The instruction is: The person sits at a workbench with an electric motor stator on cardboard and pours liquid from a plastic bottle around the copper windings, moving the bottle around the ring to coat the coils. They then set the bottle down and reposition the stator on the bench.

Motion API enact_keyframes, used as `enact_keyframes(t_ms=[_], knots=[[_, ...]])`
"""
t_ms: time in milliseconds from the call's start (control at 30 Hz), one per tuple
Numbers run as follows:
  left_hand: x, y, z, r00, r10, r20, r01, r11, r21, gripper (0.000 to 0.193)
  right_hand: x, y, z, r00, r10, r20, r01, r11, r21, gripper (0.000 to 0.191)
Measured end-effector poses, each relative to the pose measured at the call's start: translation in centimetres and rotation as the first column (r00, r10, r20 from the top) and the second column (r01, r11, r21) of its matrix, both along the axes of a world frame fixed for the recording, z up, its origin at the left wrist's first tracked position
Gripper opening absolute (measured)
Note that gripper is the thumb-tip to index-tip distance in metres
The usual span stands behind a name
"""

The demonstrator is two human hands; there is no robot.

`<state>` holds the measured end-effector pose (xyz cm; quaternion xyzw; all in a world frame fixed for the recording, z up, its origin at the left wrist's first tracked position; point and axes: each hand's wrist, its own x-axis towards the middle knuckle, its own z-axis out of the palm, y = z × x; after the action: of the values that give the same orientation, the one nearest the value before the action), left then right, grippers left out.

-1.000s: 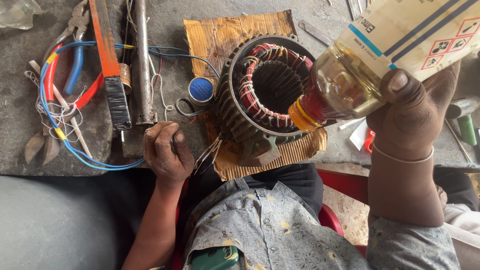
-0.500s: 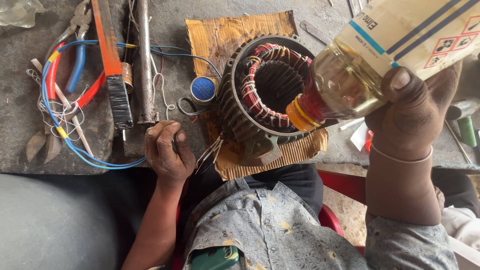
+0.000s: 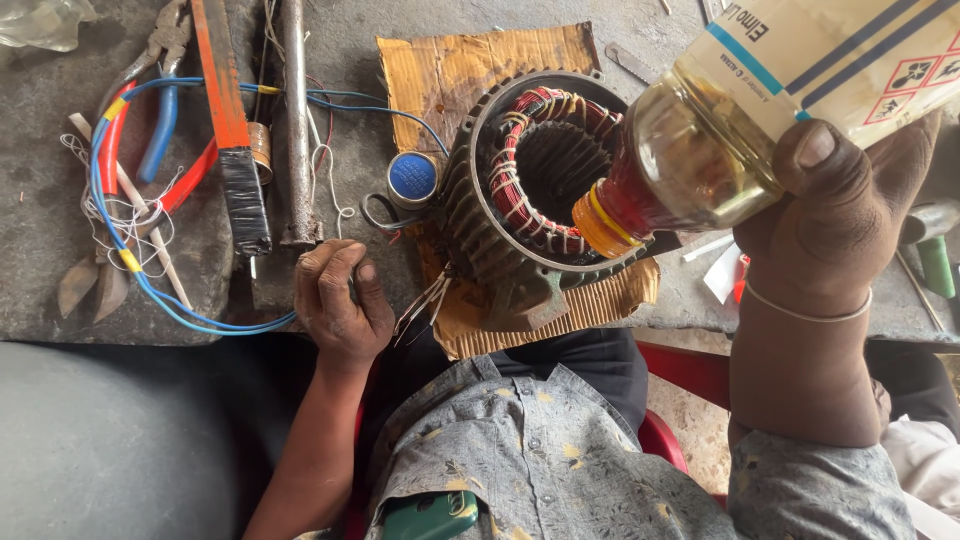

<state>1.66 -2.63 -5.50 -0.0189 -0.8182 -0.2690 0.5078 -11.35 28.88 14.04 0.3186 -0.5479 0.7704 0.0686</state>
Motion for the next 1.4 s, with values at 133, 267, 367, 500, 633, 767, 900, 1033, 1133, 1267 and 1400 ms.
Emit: enact_keyframes(t_ms=[133, 267, 367, 500, 633, 767, 900, 1033, 1133, 1267, 1400], knots=[[-0.1, -0.1, -0.1, 1.000, -0.001, -0.007, 0.001, 1.000, -0.005, 0.012, 0.1, 0.1, 0.3, 1.000, -0.014, 0.011, 0.014, 1.000, 0.025, 0.072], [-0.1, -0.1, -0.1, 1.000, -0.002, -0.009, 0.002, 1.000, -0.004, 0.012, 0.3, -0.2, 0.2, 0.999, -0.016, 0.029, 0.016, 1.000, -0.013, 0.070], [0.1, -0.1, 0.0, 1.000, 0.000, -0.005, 0.000, 1.000, 0.000, 0.012, 0.1, -0.7, 0.0, 1.000, 0.013, 0.009, -0.013, 1.000, -0.021, 0.070], [0.1, -0.1, 0.1, 1.000, 0.006, -0.007, -0.006, 1.000, -0.002, 0.013, 0.2, -0.8, 0.4, 1.000, 0.013, 0.004, -0.013, 1.000, 0.001, 0.069], [0.0, -0.2, -0.1, 1.000, 0.002, -0.006, -0.002, 1.000, -0.001, 0.013, 0.6, -0.6, 0.8, 1.000, -0.015, 0.004, 0.015, 0.999, 0.045, 0.071], [0.1, -0.1, -0.1, 1.000, -0.003, -0.006, 0.003, 1.000, 0.004, 0.012, 0.8, -0.8, 0.7, 1.000, -0.002, 0.006, 0.002, 0.999, 0.038, 0.072], [0.1, 0.0, 0.0, 1.000, 0.003, -0.005, -0.003, 1.000, 0.003, 0.012, 0.8, -1.0, 0.6, 1.000, 0.004, -0.005, -0.004, 0.999, 0.047, 0.072], [0.1, 0.0, 0.1, 1.000, -0.002, -0.011, 0.002, 1.000, 0.001, 0.012, 0.9, -1.0, 0.8, 1.000, 0.005, -0.008, -0.004, 0.998, 0.058, 0.073], [0.1, 0.0, 0.2, 1.000, 0.005, 0.000, -0.005, 1.000, -0.009, 0.012, 0.9, -0.9, 0.9, 1.000, -0.007, -0.002, 0.007, 0.998, 0.060, 0.075], [0.1, 0.0, 0.2, 1.000, 0.000, -0.005, 0.000, 1.000, -0.004, 0.012, 1.0, -0.8, 0.9, 1.000, -0.008, 0.009, 0.008, 0.998, 0.056, 0.076], [0.1, 0.0, 0.2, 1.000, -0.002, -0.001, 0.002, 1.000, -0.003, 0.012, 1.0, -0.8, 0.8, 1.000, -0.007, 0.017, 0.006, 0.998, 0.056, 0.077]])
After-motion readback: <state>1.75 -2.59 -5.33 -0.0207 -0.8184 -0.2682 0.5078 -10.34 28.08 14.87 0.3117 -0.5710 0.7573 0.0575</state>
